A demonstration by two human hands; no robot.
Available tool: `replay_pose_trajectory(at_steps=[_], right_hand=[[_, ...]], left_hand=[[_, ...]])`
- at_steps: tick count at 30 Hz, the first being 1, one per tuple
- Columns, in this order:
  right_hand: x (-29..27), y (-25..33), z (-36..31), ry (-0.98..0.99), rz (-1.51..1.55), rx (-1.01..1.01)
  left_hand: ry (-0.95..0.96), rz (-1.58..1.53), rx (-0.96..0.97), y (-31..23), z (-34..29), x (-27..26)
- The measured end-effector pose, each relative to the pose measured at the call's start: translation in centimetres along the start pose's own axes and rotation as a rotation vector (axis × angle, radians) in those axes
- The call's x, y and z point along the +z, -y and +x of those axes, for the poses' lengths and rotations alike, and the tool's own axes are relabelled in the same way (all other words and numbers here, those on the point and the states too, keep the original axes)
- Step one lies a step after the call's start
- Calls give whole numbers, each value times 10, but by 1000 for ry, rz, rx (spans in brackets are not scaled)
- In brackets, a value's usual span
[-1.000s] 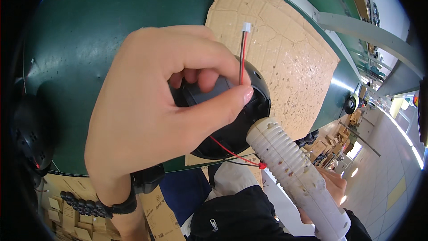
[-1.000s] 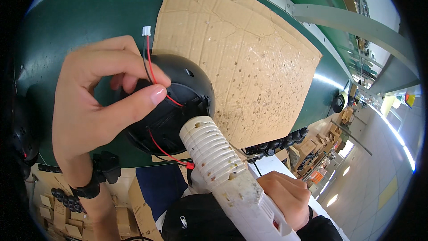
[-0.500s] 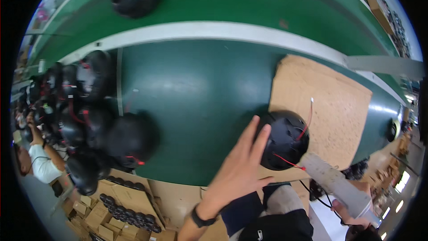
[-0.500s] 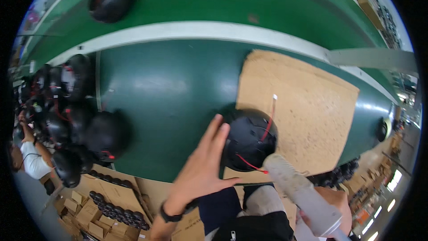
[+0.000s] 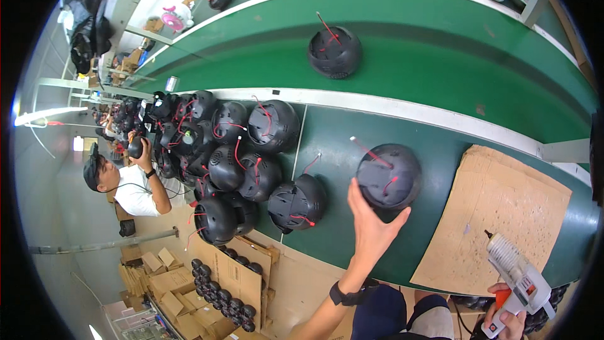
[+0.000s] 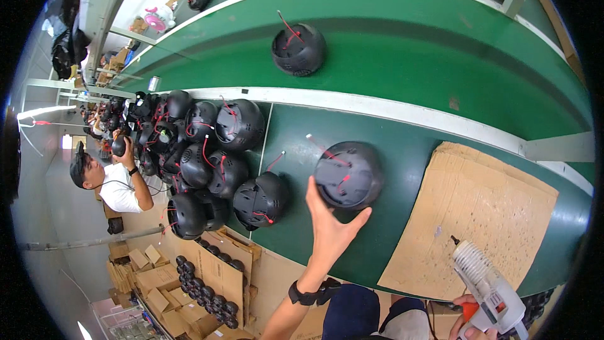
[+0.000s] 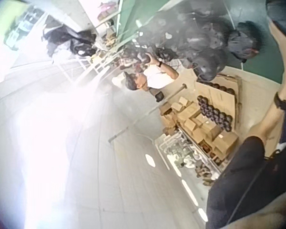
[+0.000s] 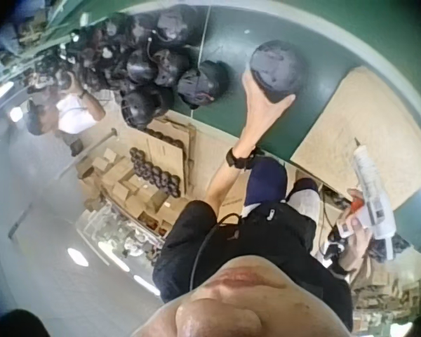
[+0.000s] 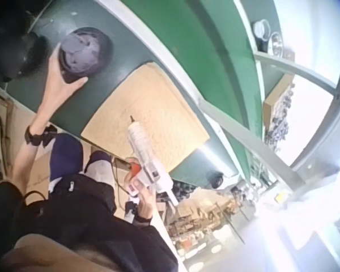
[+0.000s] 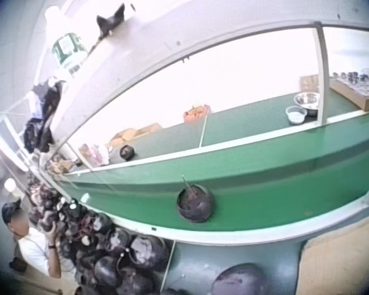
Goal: Assembling black plastic housings using a hot glue gun and organizing wiring.
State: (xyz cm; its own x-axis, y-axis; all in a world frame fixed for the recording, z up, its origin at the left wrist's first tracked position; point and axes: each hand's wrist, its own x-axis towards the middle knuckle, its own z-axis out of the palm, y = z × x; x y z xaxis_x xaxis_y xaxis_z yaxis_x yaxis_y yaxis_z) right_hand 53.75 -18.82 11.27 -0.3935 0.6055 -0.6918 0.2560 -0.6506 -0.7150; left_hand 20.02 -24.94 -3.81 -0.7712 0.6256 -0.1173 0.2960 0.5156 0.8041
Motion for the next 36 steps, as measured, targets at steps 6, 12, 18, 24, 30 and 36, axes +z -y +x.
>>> replay_pose_trajectory(at_steps=[6, 12, 18, 24, 30, 36], right_hand=[[2, -13, 9, 23, 291, -61], [5, -10, 22, 57, 348, -40], [2, -37, 12, -106, 166, -5], [-12, -52, 8, -123, 13, 42], [-19, -55, 18, -139, 196, -110], [-26, -58, 24, -49, 188, -73]], left_hand=[[224, -152, 99, -17, 60, -24], [-377, 30, 184, -37, 210, -24], [-412, 112, 112, -22, 302, 24], [-431, -2, 243, -35, 286, 20], [-390, -145, 270, -65, 88, -17], [174, -3, 146, -1, -69, -32]])
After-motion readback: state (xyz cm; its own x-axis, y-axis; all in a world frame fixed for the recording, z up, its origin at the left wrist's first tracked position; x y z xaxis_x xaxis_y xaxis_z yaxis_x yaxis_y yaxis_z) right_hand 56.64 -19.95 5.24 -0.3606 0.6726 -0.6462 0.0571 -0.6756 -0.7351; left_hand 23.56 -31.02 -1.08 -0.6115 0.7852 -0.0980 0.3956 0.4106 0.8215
